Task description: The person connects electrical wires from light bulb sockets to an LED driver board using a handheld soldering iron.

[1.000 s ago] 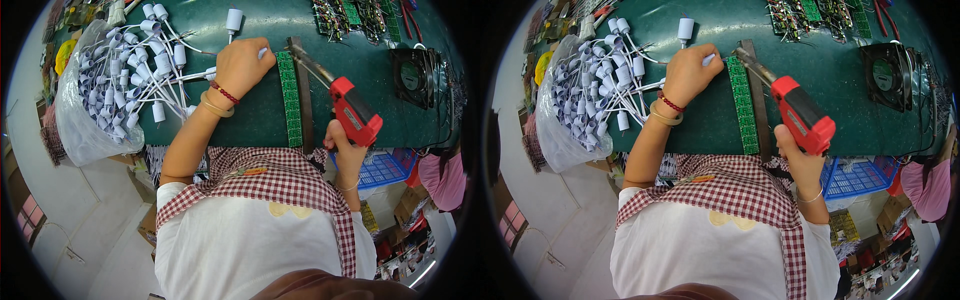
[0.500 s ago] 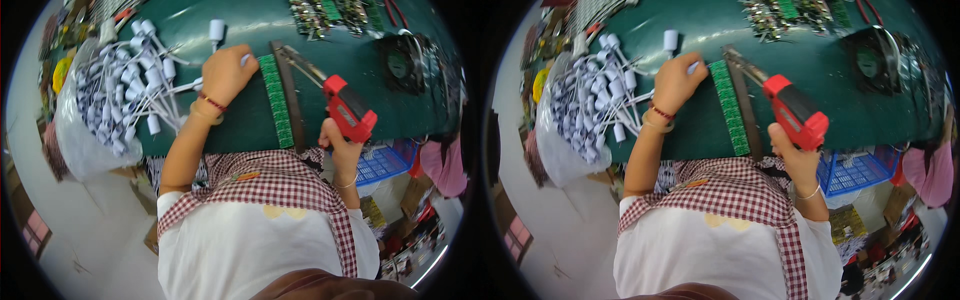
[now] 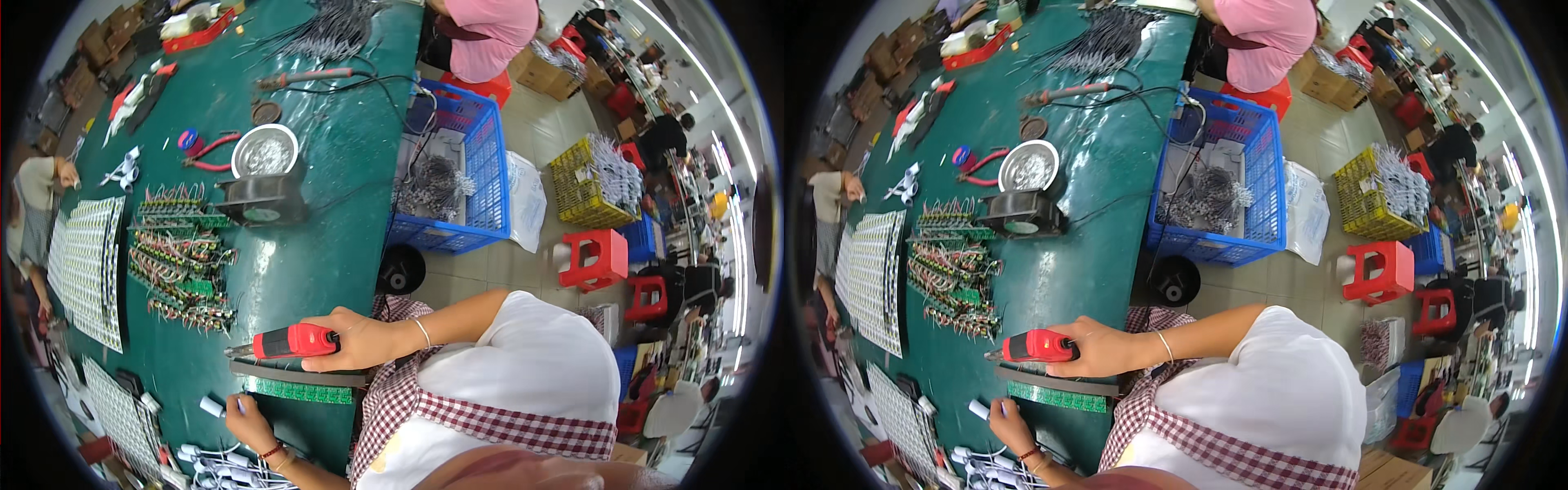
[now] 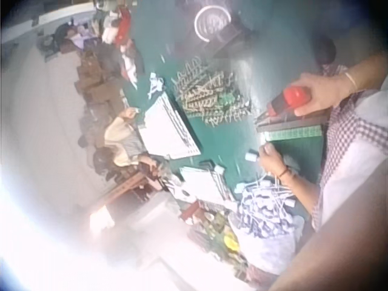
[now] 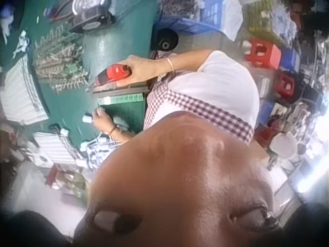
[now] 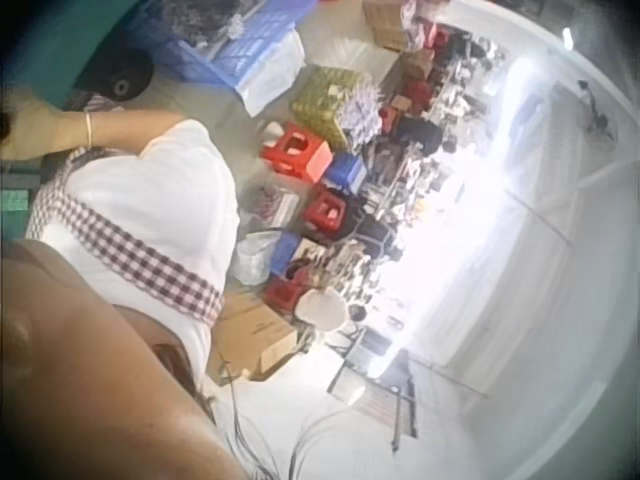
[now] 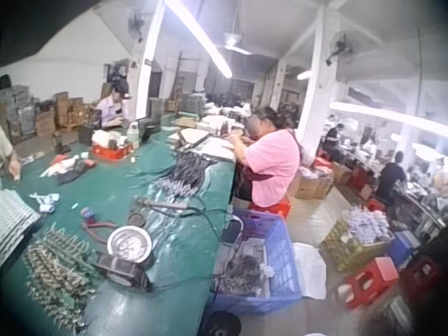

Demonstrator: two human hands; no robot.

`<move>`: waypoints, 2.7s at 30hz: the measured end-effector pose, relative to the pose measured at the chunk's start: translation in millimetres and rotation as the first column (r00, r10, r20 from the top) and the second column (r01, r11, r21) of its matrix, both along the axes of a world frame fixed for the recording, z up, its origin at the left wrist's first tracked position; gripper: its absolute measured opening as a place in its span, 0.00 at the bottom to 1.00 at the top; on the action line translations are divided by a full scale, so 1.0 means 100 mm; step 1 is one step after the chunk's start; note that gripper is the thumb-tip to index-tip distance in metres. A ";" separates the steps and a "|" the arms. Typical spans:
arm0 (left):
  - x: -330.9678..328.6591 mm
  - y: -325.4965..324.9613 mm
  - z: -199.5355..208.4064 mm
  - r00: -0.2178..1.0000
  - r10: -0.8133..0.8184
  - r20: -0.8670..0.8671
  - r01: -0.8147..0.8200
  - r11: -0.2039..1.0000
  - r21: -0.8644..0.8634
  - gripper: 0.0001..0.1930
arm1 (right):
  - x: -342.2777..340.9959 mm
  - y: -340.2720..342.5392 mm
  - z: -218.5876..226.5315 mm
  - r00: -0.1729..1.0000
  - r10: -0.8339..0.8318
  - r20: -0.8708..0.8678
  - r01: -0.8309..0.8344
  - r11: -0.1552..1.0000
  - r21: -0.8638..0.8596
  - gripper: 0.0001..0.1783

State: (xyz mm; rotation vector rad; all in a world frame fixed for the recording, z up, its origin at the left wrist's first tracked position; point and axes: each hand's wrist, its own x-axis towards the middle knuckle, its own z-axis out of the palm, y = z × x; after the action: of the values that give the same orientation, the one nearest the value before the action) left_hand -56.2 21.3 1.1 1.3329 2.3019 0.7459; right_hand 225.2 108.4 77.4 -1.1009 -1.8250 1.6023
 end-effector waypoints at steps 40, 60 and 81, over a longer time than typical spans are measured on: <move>0.22 0.06 0.93 0.500 -0.168 -0.850 0.190 0.978 -0.082 0.13 | 0.33 0.07 0.05 0.910 -0.377 -0.175 0.334 0.914 -0.230 0.19; 0.15 -1.25 1.23 0.737 -0.654 0.172 0.660 0.641 -0.392 0.35 | 0.45 0.34 0.11 0.814 -0.396 -0.425 0.382 0.916 -0.124 0.15; -0.55 -0.15 0.76 0.913 -0.122 -0.390 0.088 0.991 -0.104 0.18 | 0.90 0.60 0.35 0.720 -0.237 -0.652 0.205 0.971 -0.126 0.17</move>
State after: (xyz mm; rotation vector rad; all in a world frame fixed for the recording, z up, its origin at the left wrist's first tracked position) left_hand -111.1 6.3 77.1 1.6793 2.5031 0.3604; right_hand 315.1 168.4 112.0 -0.5991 -1.1350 1.6119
